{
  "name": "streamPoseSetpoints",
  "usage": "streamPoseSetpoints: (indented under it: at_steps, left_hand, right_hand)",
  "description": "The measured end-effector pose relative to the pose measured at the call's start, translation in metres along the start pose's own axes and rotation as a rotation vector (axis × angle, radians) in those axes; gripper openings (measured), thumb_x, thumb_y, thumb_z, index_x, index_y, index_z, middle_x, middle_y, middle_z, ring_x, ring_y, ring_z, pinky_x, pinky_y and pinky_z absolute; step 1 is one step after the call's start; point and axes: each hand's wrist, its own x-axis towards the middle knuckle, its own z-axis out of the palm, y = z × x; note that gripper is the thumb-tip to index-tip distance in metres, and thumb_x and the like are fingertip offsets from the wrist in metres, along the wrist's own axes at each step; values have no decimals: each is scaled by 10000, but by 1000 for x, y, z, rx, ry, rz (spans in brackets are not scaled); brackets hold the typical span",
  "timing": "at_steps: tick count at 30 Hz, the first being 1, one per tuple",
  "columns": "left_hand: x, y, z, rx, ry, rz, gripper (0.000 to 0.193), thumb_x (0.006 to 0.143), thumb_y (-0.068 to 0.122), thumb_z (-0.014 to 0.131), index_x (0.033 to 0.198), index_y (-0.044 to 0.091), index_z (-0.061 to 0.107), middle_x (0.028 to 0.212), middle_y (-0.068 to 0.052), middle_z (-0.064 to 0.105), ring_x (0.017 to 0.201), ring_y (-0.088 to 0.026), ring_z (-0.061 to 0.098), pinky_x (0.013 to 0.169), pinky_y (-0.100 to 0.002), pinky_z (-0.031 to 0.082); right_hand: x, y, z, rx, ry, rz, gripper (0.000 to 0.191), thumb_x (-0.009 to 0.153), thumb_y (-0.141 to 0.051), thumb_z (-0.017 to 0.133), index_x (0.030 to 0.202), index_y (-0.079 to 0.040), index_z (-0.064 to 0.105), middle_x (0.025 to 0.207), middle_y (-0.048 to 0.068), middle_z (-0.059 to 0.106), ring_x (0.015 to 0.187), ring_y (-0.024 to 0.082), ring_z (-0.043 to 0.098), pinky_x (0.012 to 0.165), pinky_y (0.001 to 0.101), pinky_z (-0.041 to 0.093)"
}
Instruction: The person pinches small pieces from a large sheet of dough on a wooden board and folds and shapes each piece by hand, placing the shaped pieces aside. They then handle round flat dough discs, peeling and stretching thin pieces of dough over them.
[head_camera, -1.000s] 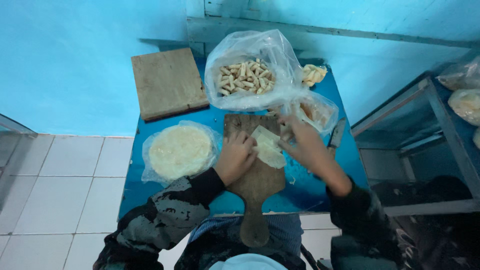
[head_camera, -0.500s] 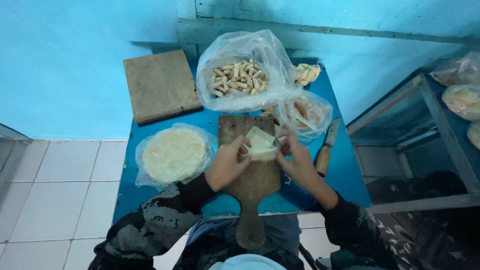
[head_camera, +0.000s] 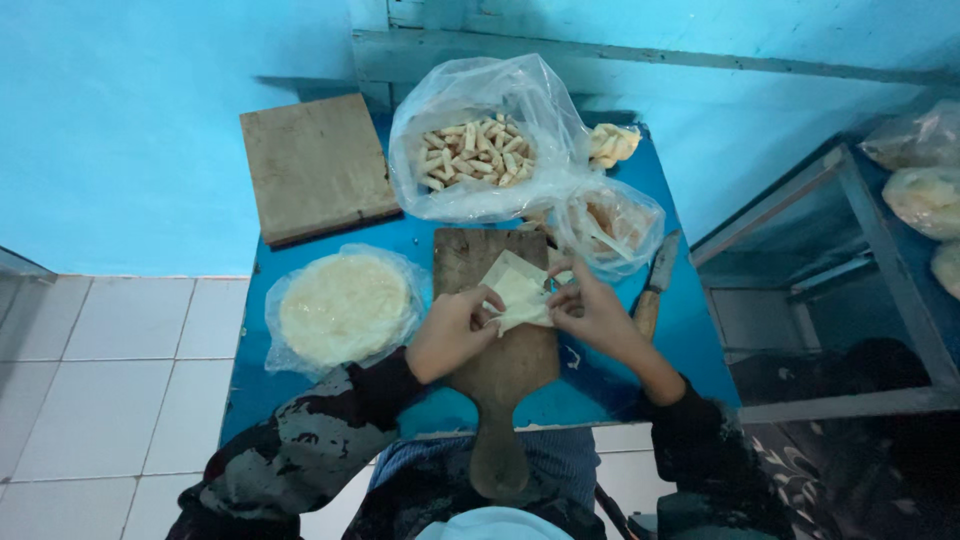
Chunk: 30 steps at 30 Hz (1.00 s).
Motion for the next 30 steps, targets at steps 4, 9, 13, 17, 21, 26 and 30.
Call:
streamPoseSetpoints:
  at_steps: [4,9,13,17,21,26,30]
  left_hand:
    - [0,2,-2,44,-29,-36,211,781,77,720,983,30,680,673,-109,719,593,-187,732,565,-335,561]
    - [-2,9,-10,69,-77,31,280,746,122,739,1010,46,688,673,-107,708,599,-222,725,568,-360,560]
    - [-4,15,-9,225,-136,-50,256,758,174,747,997,87,716,688,-166,701,629,-309,711,573,-434,530]
    - [-8,20,-7,271,-125,31,268,761,151,722,1013,74,677,743,-161,720,696,-346,710,606,-471,538]
    - [-8,23,-9,273,-210,-78,313,784,168,714,1064,63,618,742,-155,709,690,-344,715,607,-478,548]
    - [-9,24,-8,292,-153,-5,273,781,149,714,1030,61,647,749,-163,719,722,-366,713,630,-497,541]
    - [-10,23,-8,289,-117,49,275,786,144,711,1038,54,645,758,-168,714,735,-372,711,643,-499,543]
  right_hand:
    - [1,-7,-2,-43,-24,-8,579,808,16,708,1312,-108,450,908,68,740,760,103,689,667,268,577]
    - [-3,-25,-11,-17,-165,140,667,749,12,703,1327,-141,406,860,69,723,671,108,677,610,263,560]
    - [-6,-36,-10,-81,-223,120,685,717,18,712,1308,-122,394,860,52,675,670,137,667,593,286,545]
    - [-11,-43,-3,-261,-104,-50,575,764,-3,728,1264,-97,460,843,69,699,702,171,697,617,298,548]
    - [-7,-48,11,-282,85,-330,508,816,-43,785,1241,-58,507,964,84,727,809,217,733,672,334,569]
    - [2,-49,27,-471,42,-437,487,771,-9,748,1200,-87,531,924,66,702,890,297,690,767,438,504]
    - [2,-49,30,-538,33,-423,484,776,-11,744,1205,-97,536,862,61,664,902,318,656,776,461,461]
